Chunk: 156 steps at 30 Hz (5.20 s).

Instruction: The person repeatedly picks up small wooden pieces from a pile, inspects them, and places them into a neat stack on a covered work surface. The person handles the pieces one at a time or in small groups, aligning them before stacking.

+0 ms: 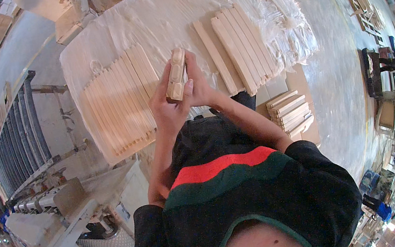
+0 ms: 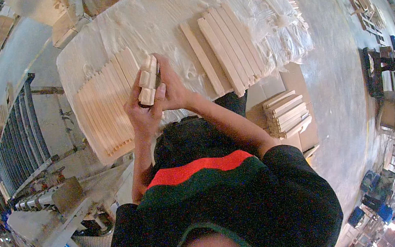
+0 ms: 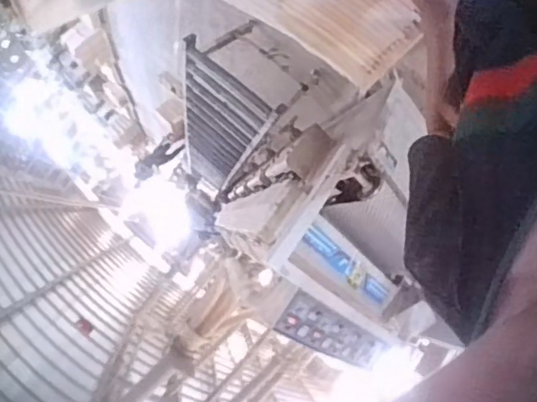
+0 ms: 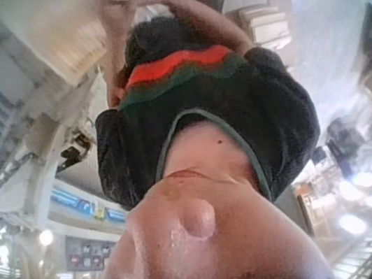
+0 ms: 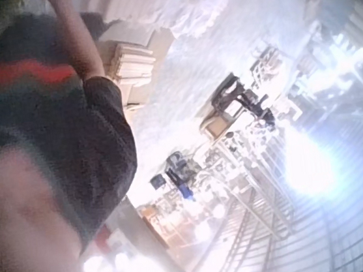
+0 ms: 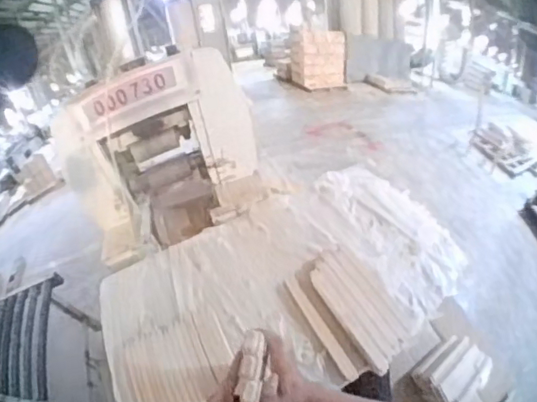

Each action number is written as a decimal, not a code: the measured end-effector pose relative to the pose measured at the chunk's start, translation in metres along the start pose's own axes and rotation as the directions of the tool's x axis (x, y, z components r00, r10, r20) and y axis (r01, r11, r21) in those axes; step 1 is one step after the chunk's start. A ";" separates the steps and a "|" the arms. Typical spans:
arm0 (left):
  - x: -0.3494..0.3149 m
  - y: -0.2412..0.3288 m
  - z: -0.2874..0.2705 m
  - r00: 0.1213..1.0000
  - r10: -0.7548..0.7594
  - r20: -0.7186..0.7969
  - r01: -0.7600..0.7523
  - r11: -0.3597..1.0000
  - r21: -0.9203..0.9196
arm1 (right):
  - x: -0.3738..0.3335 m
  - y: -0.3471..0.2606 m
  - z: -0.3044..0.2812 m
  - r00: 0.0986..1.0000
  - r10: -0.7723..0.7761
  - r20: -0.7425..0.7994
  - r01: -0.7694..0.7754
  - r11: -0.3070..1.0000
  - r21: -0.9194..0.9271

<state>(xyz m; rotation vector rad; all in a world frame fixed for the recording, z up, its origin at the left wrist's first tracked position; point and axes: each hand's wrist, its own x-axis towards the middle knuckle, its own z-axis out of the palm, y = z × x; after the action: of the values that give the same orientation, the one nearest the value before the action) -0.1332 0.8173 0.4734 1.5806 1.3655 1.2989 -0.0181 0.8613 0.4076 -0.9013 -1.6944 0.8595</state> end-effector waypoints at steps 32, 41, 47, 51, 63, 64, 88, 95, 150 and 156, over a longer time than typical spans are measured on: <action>-0.007 -0.042 -0.041 0.987 -0.087 -0.135 0.055 0.973 -0.225 | 0.010 -0.011 0.021 0.963 0.160 0.216 -0.173 0.984 0.044; 0.018 -0.077 -0.022 0.948 0.296 -0.119 -0.318 0.894 -0.315 | 0.024 -0.031 0.008 0.934 0.157 0.321 -0.164 0.986 -0.006; 0.020 -0.039 -0.033 0.934 0.354 0.038 -0.340 0.919 -0.202 | 0.012 0.004 -0.001 0.887 0.095 0.451 -0.055 0.993 -0.100; 0.014 -0.021 -0.018 0.914 0.406 -0.015 -0.393 0.875 -0.281 | 0.001 -0.014 -0.008 0.934 -0.049 0.355 0.080 0.994 -0.072; 0.012 -0.028 -0.035 0.911 0.368 0.187 -0.331 0.921 -0.203 | 0.020 0.016 -0.009 0.887 -0.102 0.451 0.131 0.991 -0.034; 0.008 -0.033 -0.037 0.937 0.315 0.153 -0.269 0.927 -0.263 | 0.016 0.022 -0.010 0.856 0.008 0.517 0.052 0.993 -0.102; -0.150 -0.247 -0.243 0.676 -0.143 -0.723 0.279 0.958 0.072 | -0.038 0.040 0.163 0.767 -0.020 0.641 0.458 0.716 -0.527; -0.110 -0.240 -0.192 0.741 -0.119 -0.661 0.409 0.861 0.303 | -0.033 0.062 0.160 0.618 0.036 0.785 0.443 0.810 -0.385; 0.031 -0.135 0.123 0.670 -0.575 0.470 0.655 0.756 -0.009 | -0.176 0.094 -0.152 -0.065 0.951 -0.302 -0.617 0.200 0.762; 0.051 -0.145 0.200 0.714 -0.577 0.397 0.498 0.817 0.291 | -0.186 0.102 -0.131 0.133 0.958 -0.254 -0.415 0.286 0.864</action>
<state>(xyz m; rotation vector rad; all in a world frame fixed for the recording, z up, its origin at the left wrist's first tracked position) 0.0118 0.9226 0.2953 1.3205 1.4777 0.4124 0.1678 0.7631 0.2730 -1.3988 0.0828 1.3077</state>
